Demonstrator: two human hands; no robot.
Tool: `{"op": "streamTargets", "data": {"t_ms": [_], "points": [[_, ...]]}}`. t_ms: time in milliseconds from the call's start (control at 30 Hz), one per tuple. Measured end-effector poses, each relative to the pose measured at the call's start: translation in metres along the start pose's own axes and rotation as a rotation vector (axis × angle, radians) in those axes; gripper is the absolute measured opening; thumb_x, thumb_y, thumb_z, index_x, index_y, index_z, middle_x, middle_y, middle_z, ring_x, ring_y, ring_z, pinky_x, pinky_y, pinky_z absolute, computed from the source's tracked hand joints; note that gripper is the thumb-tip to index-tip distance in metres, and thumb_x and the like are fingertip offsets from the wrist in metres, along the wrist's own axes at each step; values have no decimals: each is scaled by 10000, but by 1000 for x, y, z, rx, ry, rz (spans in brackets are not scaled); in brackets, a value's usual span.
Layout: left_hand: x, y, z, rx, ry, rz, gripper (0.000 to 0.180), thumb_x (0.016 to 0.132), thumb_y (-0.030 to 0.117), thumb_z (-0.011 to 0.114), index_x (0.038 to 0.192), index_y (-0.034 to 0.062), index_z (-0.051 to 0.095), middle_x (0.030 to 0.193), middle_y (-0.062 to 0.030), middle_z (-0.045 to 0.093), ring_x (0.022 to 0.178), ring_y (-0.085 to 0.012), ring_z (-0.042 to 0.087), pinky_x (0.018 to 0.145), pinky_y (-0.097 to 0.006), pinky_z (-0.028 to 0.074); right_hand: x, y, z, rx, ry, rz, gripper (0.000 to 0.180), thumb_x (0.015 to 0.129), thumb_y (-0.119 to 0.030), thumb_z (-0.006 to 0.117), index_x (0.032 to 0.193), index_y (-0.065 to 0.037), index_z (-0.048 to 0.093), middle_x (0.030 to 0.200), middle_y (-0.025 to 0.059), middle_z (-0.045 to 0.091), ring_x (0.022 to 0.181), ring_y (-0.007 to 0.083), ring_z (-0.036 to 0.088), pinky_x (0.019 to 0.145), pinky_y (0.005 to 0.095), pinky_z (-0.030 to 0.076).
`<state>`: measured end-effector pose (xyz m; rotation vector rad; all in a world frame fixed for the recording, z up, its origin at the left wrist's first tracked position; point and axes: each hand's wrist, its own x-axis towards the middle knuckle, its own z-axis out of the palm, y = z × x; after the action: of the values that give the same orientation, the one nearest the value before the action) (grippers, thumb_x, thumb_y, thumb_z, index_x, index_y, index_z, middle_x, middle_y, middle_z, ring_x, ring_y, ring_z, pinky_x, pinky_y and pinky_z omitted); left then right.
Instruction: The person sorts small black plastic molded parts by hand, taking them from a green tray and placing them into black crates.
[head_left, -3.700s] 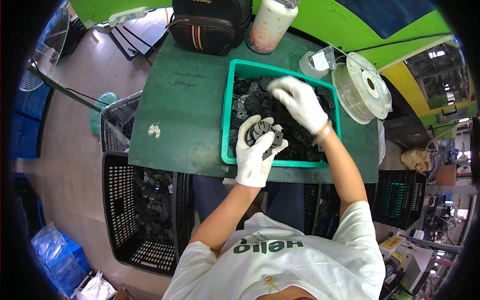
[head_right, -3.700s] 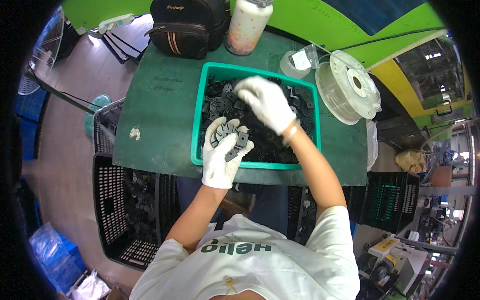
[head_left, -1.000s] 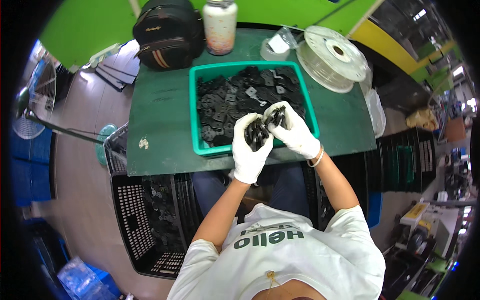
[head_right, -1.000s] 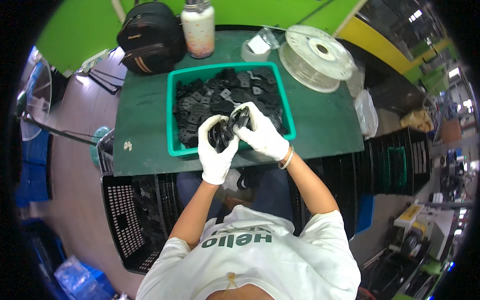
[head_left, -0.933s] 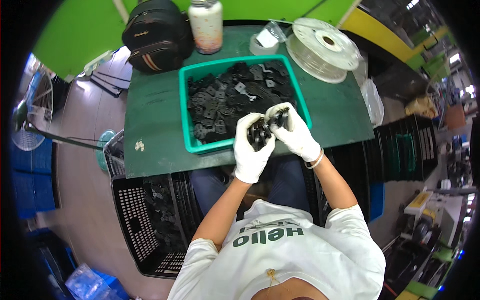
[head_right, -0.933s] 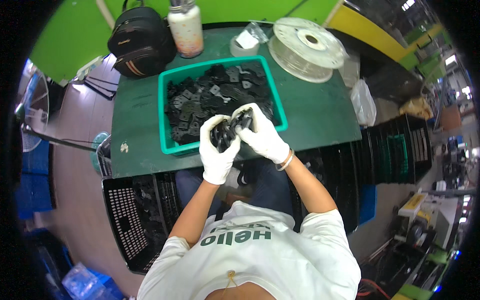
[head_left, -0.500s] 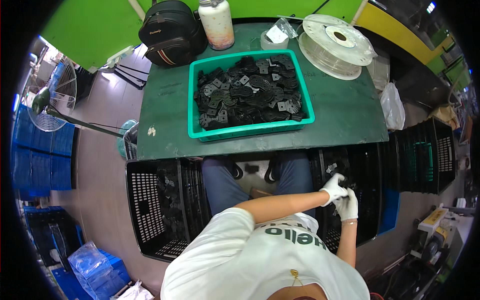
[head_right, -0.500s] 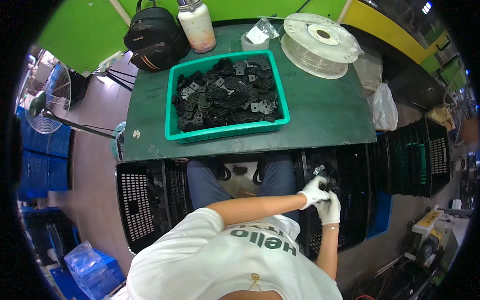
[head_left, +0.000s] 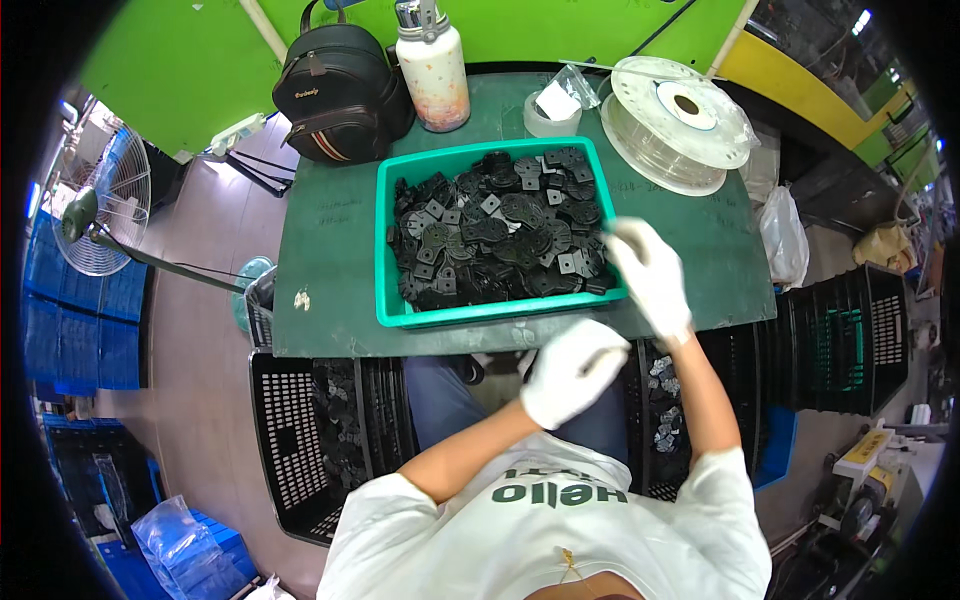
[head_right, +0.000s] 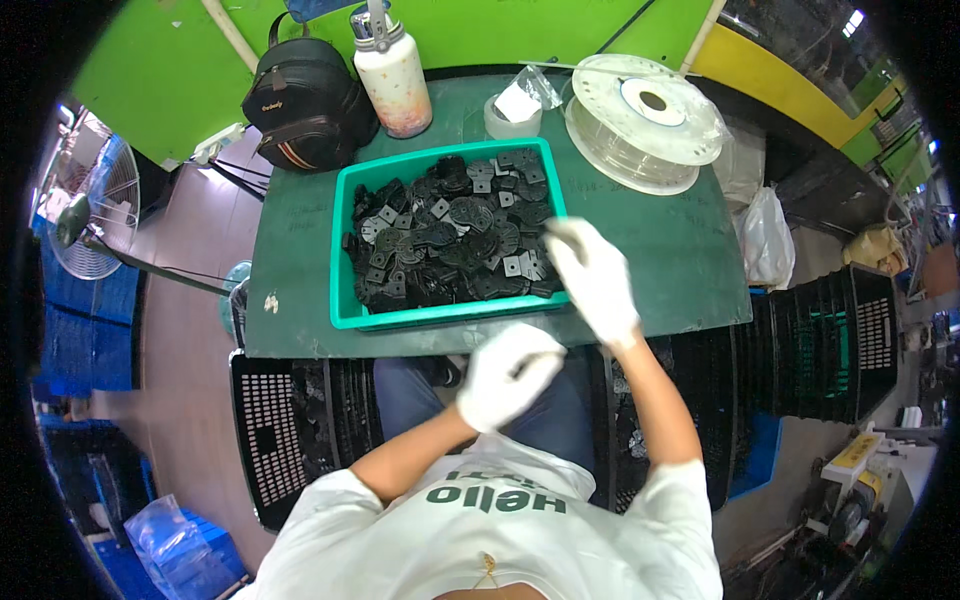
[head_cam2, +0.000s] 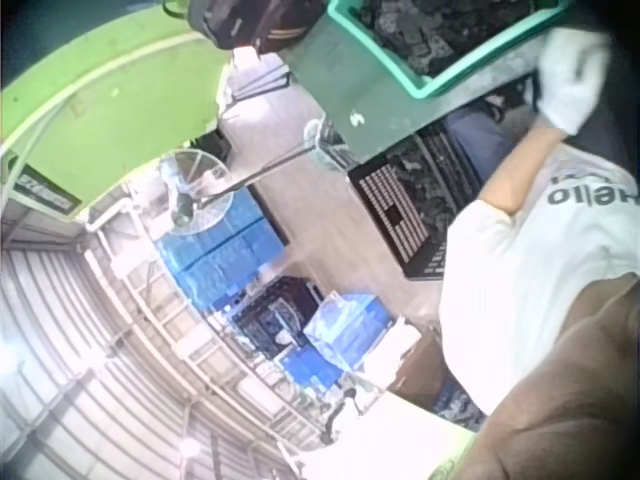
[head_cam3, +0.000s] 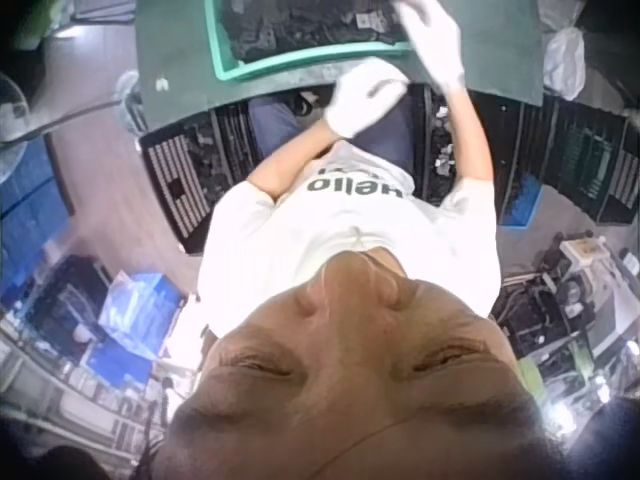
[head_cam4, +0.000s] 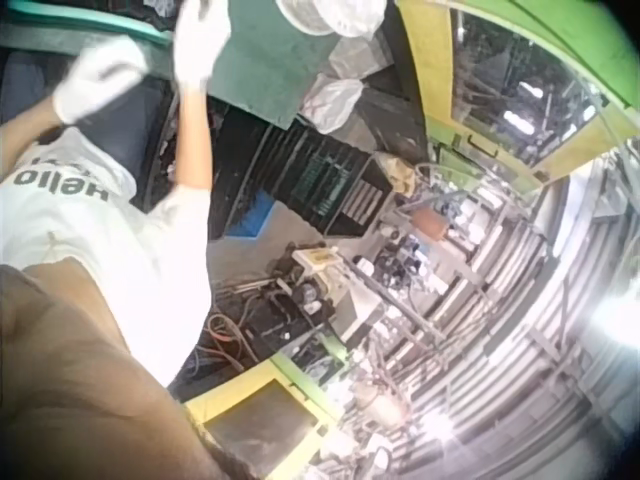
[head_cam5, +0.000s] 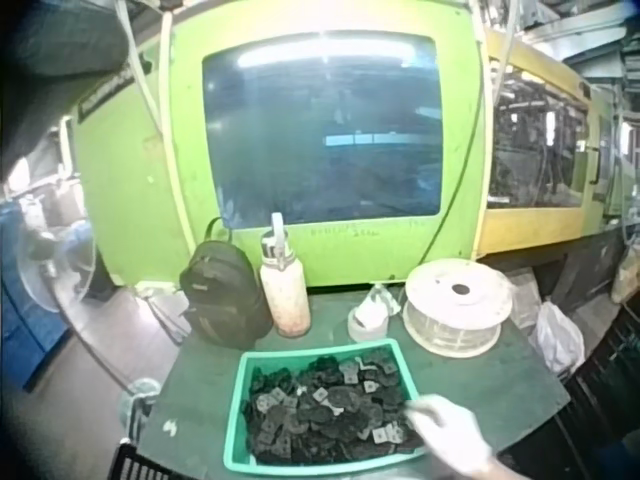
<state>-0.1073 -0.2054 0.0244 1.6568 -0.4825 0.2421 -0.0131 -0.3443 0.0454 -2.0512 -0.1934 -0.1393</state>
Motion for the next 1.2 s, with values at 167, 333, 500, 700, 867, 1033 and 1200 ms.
{"op": "streamTargets", "data": {"t_ms": [167,333,500,700,867,1033,1200], "points": [[20,-28,-90,87,368,-177,104,817,-39,564,902,9,598,837,-55,576,751,-108,552,671,-235,454,118,5,89,-669,-150,-225,226,845,-270,515,968,-83,549,863,171,631,830,340,612,727,434,485],[18,-57,-119,-150,444,-427,135,865,28,562,999,22,579,879,-30,613,727,-80,565,679,-212,463,133,8,107,-845,-176,-165,242,790,-250,574,978,-102,540,848,172,620,802,347,617,696,458,491],[21,-60,-126,-290,360,-453,255,884,74,550,1131,17,519,1040,-98,594,836,-121,577,731,-223,468,115,8,102,-410,-60,-228,206,786,-193,585,938,-61,538,816,172,593,726,347,595,656,440,475],[33,-66,-119,-1152,648,-471,467,870,83,515,1290,-16,337,1278,-212,456,1168,-319,471,970,-488,401,37,-59,122,-78,-445,-366,167,836,-187,548,932,-52,568,856,132,594,780,308,592,711,363,485],[29,-58,-121,-1152,915,-391,314,900,118,496,1183,-4,436,1213,-214,487,1099,-328,512,871,-464,476,87,-45,143,-329,-328,-495,201,851,-164,537,1011,-53,588,968,147,604,904,317,581,791,364,472],[24,-58,-124,-1109,980,-421,292,873,102,561,1140,17,479,942,-114,558,784,-178,527,644,-298,446,127,-23,186,-518,-571,-586,290,794,-236,594,1044,-94,557,968,119,589,936,314,550,815,416,453],[26,-52,-125,-1071,963,-455,213,871,103,571,1068,44,512,878,-65,539,754,-144,500,637,-280,426,116,-31,168,-483,-478,-563,209,782,-201,619,943,-92,543,907,102,568,863,298,562,753,389,467]]}}
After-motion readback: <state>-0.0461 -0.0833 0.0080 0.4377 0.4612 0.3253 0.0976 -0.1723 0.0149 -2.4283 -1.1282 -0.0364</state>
